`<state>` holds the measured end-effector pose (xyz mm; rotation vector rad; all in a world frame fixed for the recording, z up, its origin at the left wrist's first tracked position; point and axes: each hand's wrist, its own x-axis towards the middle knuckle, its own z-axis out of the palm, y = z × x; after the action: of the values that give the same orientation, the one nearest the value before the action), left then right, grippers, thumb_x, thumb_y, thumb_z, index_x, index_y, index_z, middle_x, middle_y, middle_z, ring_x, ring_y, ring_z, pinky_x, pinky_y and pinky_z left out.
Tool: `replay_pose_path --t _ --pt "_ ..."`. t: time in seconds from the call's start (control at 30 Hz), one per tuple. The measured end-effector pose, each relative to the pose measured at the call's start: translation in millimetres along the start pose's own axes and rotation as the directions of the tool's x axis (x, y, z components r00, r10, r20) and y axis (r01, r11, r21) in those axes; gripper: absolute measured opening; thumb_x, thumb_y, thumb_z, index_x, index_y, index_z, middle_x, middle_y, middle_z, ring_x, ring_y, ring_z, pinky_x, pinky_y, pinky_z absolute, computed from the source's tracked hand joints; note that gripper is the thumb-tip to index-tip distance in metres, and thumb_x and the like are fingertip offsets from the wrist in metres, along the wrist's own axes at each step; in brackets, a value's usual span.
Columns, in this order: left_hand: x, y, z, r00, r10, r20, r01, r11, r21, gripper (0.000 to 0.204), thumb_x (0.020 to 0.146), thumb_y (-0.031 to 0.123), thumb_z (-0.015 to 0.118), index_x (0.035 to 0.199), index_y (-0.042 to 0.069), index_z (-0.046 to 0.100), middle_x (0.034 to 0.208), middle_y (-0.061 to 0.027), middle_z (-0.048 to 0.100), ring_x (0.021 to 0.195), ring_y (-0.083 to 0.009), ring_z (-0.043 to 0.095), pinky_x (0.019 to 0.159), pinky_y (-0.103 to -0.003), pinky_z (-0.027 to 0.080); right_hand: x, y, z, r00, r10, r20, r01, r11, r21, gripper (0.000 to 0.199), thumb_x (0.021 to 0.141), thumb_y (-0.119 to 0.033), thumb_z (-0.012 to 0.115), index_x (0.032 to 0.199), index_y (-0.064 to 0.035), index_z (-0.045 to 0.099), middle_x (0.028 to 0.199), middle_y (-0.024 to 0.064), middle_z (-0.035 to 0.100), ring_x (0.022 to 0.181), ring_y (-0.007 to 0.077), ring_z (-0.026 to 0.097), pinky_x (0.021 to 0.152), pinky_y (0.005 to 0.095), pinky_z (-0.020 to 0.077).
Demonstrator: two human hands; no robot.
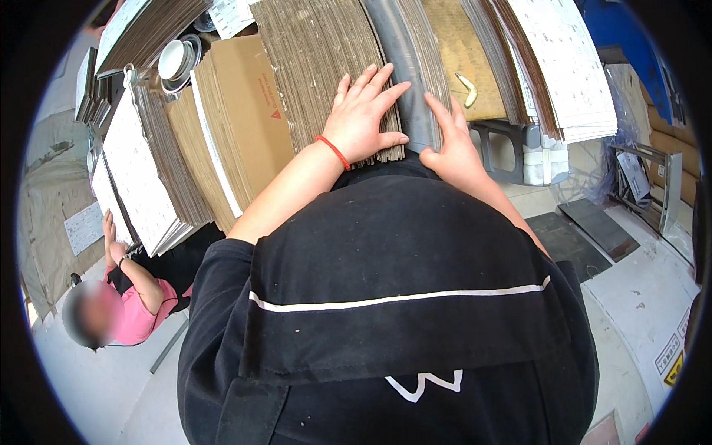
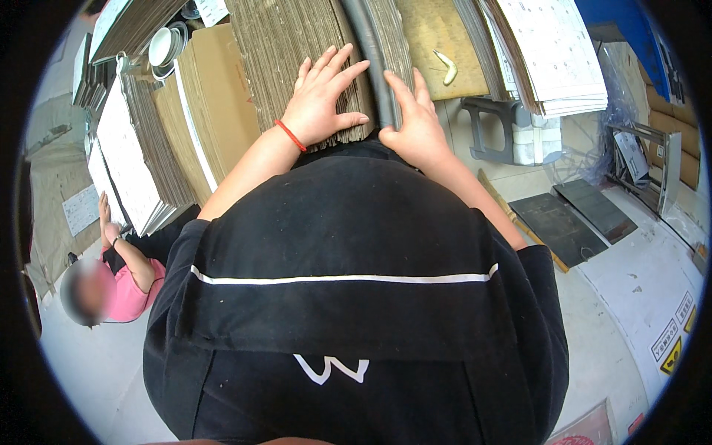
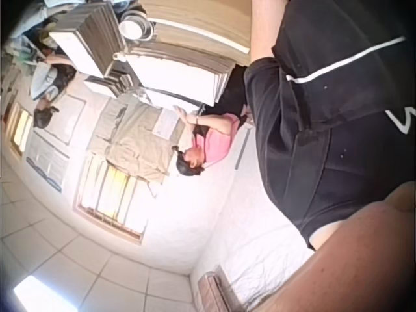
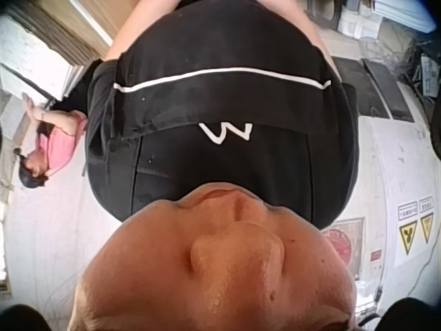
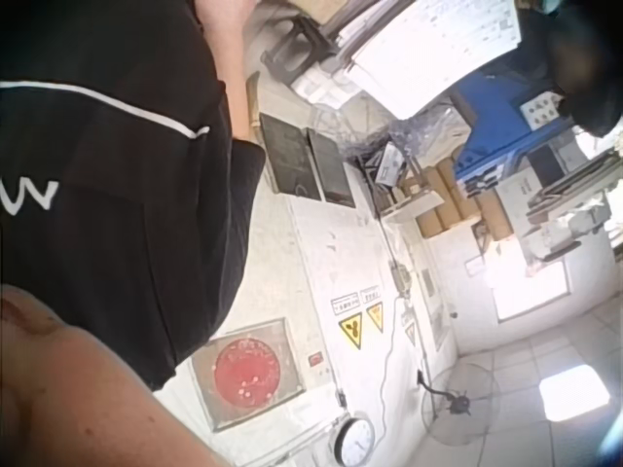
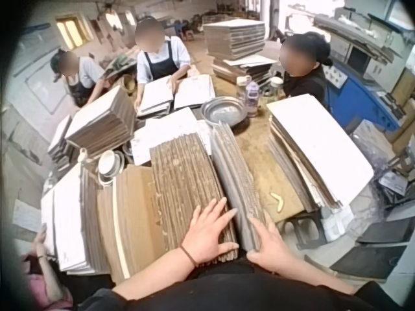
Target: The person repeatedly lifts stacks of flat cardboard sheets and places them onto a growing pile on the table. They align the edges and adjust the stack multiple times while another person works nearby.
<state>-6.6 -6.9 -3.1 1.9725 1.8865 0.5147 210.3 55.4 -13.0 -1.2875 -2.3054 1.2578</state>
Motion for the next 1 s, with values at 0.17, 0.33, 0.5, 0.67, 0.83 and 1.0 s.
replay_pose_path --t 0.17,0.33,0.5,0.67,0.83,1.0 --pt "0.9 0.1 -0.2 1.0 -0.004 -0.007 0.004 1.0 0.005 0.095 0.072 0.044 0.088 0.154 0.026 0.043 0.166 -0.0092 0.03 0.155 -0.0324 0.022 0.125 -0.058 0.016 0.5 4.9 1.4 0.997 -0.062 -0.047 0.053 0.984 -0.168 0.087 0.075 -0.018 0.074 0.155 -0.0281 0.042 0.165 0.0284 0.015 0.144 0.0492 0.036 0.115 0.0516 0.0382" --pt "0.1 1.2 0.7 0.999 -0.003 -0.035 0.003 1.0 0.012 0.097 0.071 0.045 0.088 0.154 0.024 0.043 0.165 -0.012 0.031 0.155 -0.0318 0.023 0.124 -0.058 0.018 -3.8 -18.6 1.4 1.0 -0.028 0.01 0.03 0.969 -0.245 0.09 0.074 -0.036 0.086 0.154 -0.0282 0.043 0.167 0.0261 0.01 0.144 0.0486 0.035 0.115 0.054 0.0378" --pt "-8.8 2.5 -4.5 0.993 -0.077 -0.092 0.091 0.983 0.161 0.105 0.066 0.057 0.087 0.155 0.024 0.042 0.165 -0.0148 0.03 0.154 -0.0357 0.023 0.121 -0.064 0.018 -2.5 -18.8 3.1 1.0 -0.01 0.014 0.013 0.976 -0.216 0.096 0.071 -0.041 0.09 0.154 -0.0275 0.043 0.167 0.0254 0.009 0.145 0.0488 0.034 0.114 0.0547 0.0382" --pt "-14.0 -0.1 0.8 0.983 -0.142 -0.117 0.162 0.969 0.185 0.11 0.064 0.067 0.083 0.156 0.024 0.041 0.166 -0.0161 0.026 0.154 -0.038 0.022 0.12 -0.067 0.017 -3.6 -16.3 0.5 1.0 -0.018 0.008 0.019 0.983 -0.182 0.095 0.071 -0.037 0.09 0.154 -0.0276 0.043 0.167 0.0253 0.009 0.145 0.0489 0.034 0.114 0.0533 0.0388" --pt "-13.5 0.8 2.5 0.982 -0.155 -0.111 0.173 0.968 0.18 0.11 0.065 0.068 0.083 0.157 0.023 0.04 0.166 -0.0161 0.025 0.154 -0.0377 0.022 0.121 -0.066 0.016 -3.0 -3.0 2.6 0.998 -0.065 0.003 0.065 0.995 -0.074 0.091 0.074 -0.029 0.085 0.155 -0.0283 0.042 0.167 0.0256 0.009 0.145 0.0488 0.034 0.114 0.0522 0.0382" --pt "-13.8 0.2 2.2 0.982 -0.152 -0.115 0.171 0.969 0.181 0.11 0.066 0.067 0.083 0.157 0.024 0.04 0.167 -0.0158 0.025 0.154 -0.0372 0.021 0.122 -0.065 0.016 2.4 0.4 6.1 0.996 -0.087 -0.024 0.08 0.972 -0.22 0.091 0.076 -0.033 0.084 0.156 -0.0298 0.041 0.167 0.0269 0.008 0.146 0.0486 0.033 0.116 0.0536 0.0338"
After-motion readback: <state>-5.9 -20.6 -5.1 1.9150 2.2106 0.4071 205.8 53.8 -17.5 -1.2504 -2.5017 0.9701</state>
